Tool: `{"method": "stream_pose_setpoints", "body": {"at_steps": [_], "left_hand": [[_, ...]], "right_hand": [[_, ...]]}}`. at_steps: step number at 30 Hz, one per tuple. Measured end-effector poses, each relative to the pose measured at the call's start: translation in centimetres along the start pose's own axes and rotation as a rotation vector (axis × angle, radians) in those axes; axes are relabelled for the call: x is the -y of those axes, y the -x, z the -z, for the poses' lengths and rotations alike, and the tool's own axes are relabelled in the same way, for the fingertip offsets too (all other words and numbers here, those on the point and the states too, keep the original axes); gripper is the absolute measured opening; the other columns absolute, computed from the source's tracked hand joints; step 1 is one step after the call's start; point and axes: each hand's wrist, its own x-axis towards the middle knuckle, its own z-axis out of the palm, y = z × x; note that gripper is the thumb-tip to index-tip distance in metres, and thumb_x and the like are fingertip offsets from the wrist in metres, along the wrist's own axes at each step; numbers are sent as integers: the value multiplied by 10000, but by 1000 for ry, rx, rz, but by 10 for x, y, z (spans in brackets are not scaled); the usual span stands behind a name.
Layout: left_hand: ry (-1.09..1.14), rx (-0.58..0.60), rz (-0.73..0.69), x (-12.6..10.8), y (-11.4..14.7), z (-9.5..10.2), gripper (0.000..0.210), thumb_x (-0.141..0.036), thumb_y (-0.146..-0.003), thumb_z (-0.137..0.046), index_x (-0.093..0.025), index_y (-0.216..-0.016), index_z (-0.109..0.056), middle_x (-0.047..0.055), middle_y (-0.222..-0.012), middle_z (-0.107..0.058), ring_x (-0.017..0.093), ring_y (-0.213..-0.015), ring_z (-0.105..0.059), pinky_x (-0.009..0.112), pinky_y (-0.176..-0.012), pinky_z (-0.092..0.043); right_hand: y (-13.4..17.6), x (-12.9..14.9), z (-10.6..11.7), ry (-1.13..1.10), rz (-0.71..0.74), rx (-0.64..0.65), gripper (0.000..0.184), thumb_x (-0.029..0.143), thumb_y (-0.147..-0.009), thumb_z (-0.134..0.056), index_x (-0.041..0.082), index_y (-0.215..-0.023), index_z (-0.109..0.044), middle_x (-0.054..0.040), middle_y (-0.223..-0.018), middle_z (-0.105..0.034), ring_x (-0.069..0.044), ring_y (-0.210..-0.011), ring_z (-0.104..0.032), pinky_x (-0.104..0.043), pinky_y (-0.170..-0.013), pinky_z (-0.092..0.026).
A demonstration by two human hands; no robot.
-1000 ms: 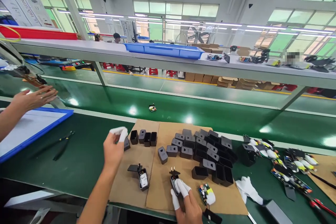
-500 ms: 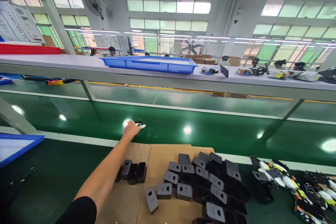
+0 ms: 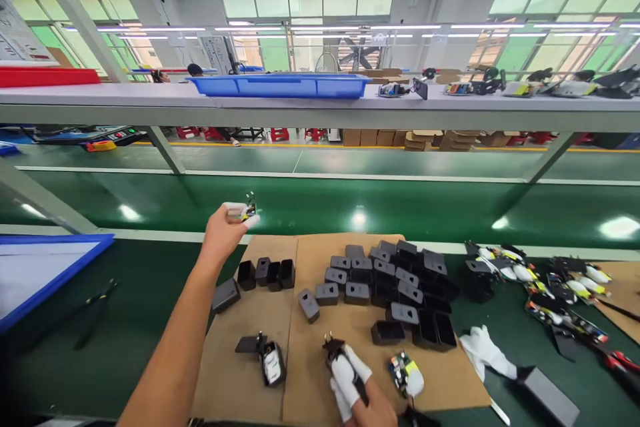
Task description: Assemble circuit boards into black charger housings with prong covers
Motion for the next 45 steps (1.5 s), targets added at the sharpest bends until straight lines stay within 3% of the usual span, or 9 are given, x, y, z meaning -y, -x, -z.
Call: {"method": "stream_pose_setpoints", "body": {"at_steps": [3, 6, 11, 17, 20, 26, 32, 41, 45], "left_hand": [[132, -48, -28, 12, 99, 37, 582, -515, -781, -882, -176, -1217, -699, 78, -1097, -785, 182, -850, -715, 324, -815, -608], [304, -297, 38, 41, 189, 52, 542, -438, -763, -883, -190, -1214, -713, 41, -994, -765, 150, -752, -674, 304, -762, -595], [125, -307, 95, 94, 264, 37, 522, -486, -770, -827, -184, -1182, -720, 50, -1006, -723, 179, -739, -656, 359, -749, -591], [-390, -204, -94, 114, 274, 20, 364, -370, -856, -700, -207, -1181, -711, 76, -1072, -661, 285, -929, -655, 432, -856, -569], [-493, -198, -152, 115, 275, 16, 307, -337, -884, -679, -196, -1156, -681, 105, -1106, -646, 327, -1028, -638, 452, -915, -555], [-551, -176, -193, 119, 275, 16, 260, -366, -917, -671, -199, -1114, -639, 114, -1108, -618, 341, -1046, -613, 458, -927, -536], [-559, -178, -217, 118, 276, 17, 276, -368, -939, -662, -186, -1146, -648, 121, -1123, -623, 345, -1048, -612, 455, -923, -527], [-552, -155, -160, 114, 276, 14, 319, -381, -929, -680, -192, -1186, -658, 115, -1124, -612, 354, -1066, -605, 463, -929, -517], [-553, -146, -159, 116, 275, 15, 305, -419, -938, -665, -202, -1152, -647, 114, -1127, -607, 351, -1065, -602, 460, -917, -510]], "right_hand": [[-4, 3, 11, -74, 13, 58, 364, 217, -1104, -643, 309, -1423, -791, -101, -1308, -828, -259, -1084, -869, -311, -928, -731], [-9, 7, 16, -98, -34, 57, 374, 210, -1099, -665, 271, -1453, -770, -133, -1349, -802, -280, -1174, -845, -362, -1000, -724], [-20, 20, 22, -87, 3, 79, 346, 204, -1103, -659, 268, -1418, -787, -128, -1232, -811, -274, -1132, -844, -378, -952, -735], [-43, 40, 33, -57, -34, -52, 417, 154, -1044, -751, 288, -1439, -770, -131, -1308, -804, -298, -1191, -824, -435, -1032, -700], [-31, 39, 24, -76, -43, -5, 355, 177, -1058, -727, 281, -1390, -794, -114, -1219, -822, -280, -1117, -843, -403, -972, -716], [-19, 35, 18, -75, -55, 72, 296, 190, -1080, -682, 249, -1340, -811, -114, -1179, -826, -254, -1060, -853, -362, -917, -730], [-30, 44, 31, -99, -100, -33, 401, 141, -1033, -758, 272, -1411, -779, -127, -1246, -828, -288, -1165, -828, -423, -993, -709], [-6, 27, 12, -212, -299, 38, 156, 260, -1001, -800, 277, -1128, -888, -114, -1094, -854, -286, -1033, -841, -434, -940, -701], [-23, 55, 19, -330, -498, -38, 319, 373, -1074, -731, 256, -1363, -801, -120, -1205, -857, -279, -1093, -844, -453, -958, -717]]}}
